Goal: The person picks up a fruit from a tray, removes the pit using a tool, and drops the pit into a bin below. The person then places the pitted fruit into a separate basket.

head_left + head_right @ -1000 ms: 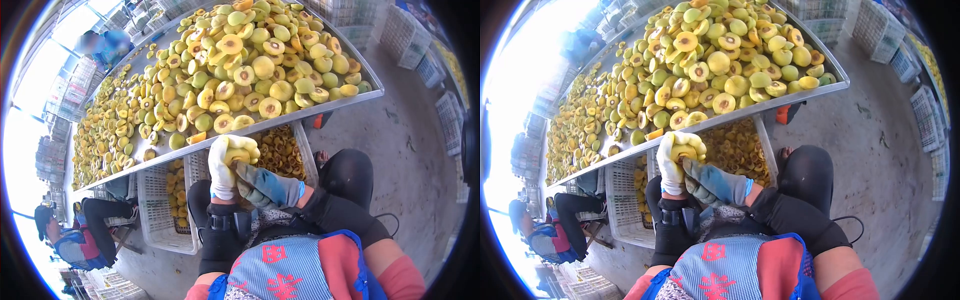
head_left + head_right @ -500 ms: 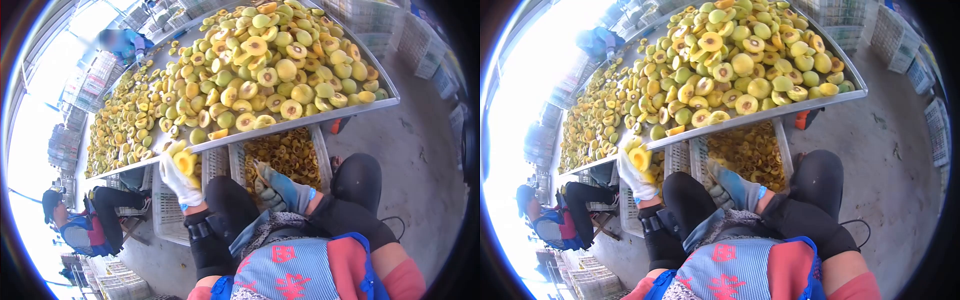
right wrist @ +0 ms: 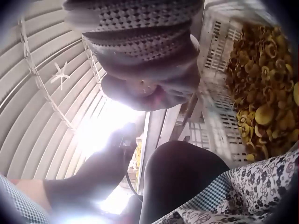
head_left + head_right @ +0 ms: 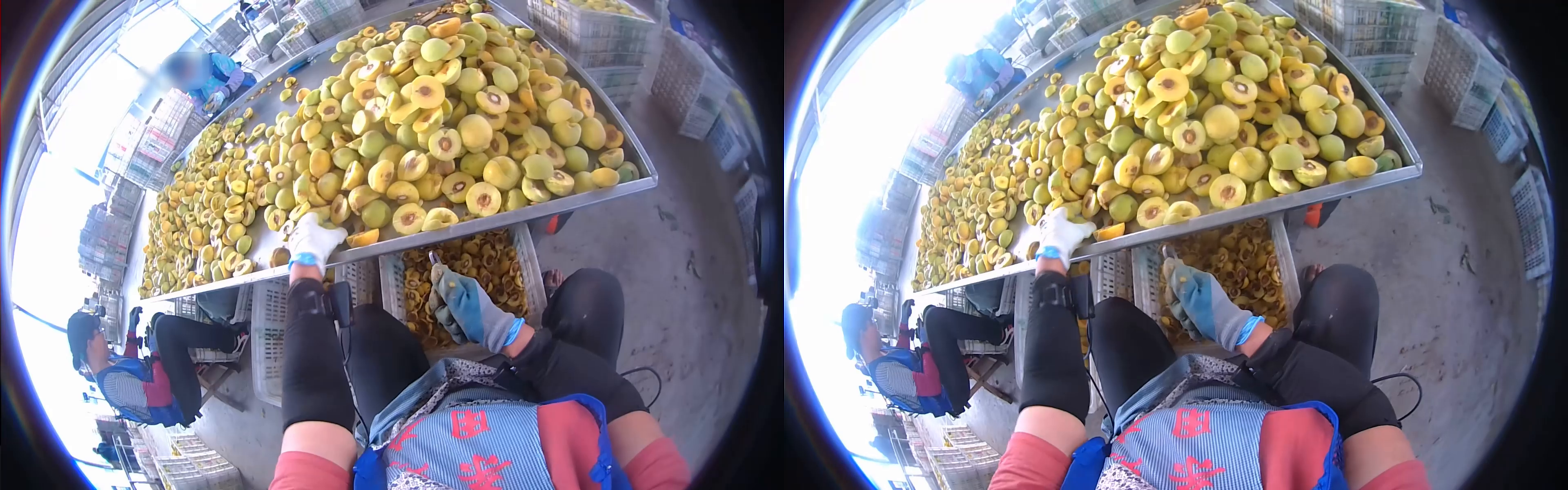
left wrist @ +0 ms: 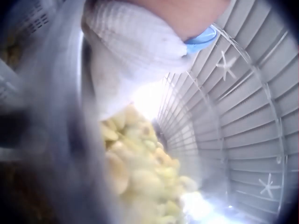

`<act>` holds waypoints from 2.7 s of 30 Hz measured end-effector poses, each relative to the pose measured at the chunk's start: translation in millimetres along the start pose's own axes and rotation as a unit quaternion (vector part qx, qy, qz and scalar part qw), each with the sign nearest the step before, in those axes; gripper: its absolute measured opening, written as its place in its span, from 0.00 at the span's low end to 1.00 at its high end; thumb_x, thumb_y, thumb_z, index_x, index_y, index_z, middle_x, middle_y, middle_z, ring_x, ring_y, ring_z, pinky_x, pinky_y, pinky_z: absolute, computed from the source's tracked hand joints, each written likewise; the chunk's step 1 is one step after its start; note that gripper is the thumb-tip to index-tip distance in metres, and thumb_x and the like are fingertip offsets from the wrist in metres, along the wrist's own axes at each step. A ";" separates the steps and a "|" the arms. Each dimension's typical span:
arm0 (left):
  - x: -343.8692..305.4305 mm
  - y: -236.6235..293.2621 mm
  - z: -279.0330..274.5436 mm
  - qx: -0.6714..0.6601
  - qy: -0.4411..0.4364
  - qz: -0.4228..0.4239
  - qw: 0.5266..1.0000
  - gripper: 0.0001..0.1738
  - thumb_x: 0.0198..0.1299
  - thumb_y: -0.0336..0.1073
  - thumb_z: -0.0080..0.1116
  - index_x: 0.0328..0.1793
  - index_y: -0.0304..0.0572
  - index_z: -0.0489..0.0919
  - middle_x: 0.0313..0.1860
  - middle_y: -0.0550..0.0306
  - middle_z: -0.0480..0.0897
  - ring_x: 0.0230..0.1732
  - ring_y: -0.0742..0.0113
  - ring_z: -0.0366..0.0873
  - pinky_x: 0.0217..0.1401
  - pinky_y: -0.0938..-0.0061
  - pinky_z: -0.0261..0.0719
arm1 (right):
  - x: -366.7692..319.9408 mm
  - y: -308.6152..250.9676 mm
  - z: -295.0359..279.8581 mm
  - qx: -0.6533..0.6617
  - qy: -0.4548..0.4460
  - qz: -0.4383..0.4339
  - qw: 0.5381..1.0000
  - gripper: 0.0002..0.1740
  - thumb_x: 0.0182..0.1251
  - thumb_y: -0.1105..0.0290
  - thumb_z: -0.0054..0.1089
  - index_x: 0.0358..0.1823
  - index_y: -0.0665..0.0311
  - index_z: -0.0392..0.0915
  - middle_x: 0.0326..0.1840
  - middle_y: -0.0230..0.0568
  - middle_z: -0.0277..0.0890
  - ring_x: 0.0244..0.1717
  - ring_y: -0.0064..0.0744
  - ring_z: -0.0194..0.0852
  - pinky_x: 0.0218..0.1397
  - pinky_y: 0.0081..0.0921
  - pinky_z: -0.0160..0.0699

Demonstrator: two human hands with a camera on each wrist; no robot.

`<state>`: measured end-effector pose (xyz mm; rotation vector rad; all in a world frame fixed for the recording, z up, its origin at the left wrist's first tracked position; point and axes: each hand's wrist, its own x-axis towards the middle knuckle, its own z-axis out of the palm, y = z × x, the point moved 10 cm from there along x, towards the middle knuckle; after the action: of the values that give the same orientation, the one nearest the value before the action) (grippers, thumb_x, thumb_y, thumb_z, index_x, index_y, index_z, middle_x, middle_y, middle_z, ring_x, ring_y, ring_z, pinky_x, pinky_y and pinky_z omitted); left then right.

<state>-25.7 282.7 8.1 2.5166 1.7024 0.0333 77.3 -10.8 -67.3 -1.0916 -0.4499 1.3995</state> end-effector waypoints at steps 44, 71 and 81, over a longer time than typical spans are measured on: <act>-158.3 136.7 31.9 -0.728 -0.124 0.032 0.673 0.23 0.75 0.48 0.47 0.46 0.34 0.83 0.32 0.49 0.87 0.29 0.64 0.85 0.32 0.74 0.82 | 11.3 12.2 6.4 -0.127 -0.038 -0.083 0.988 0.33 0.79 0.40 0.44 0.40 0.67 0.80 0.26 0.34 0.75 0.27 0.23 0.69 0.30 0.29 0.73; -168.5 150.0 46.4 -0.660 -0.239 0.088 0.707 0.24 0.76 0.47 0.45 0.52 0.32 0.84 0.32 0.50 0.88 0.29 0.67 0.84 0.30 0.80 0.76 | -39.8 5.9 8.7 -0.082 -0.117 0.188 0.972 0.35 0.73 0.28 0.39 0.35 0.53 0.75 0.18 0.21 0.63 0.12 0.14 0.53 0.14 0.16 0.52; -166.8 153.5 58.1 -0.650 -0.234 0.054 0.721 0.22 0.75 0.45 0.45 0.51 0.33 0.83 0.32 0.51 0.87 0.28 0.64 0.83 0.34 0.75 0.81 | -29.8 10.0 -16.7 -0.219 -0.012 0.146 0.965 0.33 0.77 0.33 0.36 0.33 0.54 0.73 0.16 0.19 0.56 0.12 0.13 0.49 0.14 0.17 0.52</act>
<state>58.3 67.3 -28.1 1.3236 0.7539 0.4017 79.6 -45.8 -73.4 -1.5499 -0.6563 1.6156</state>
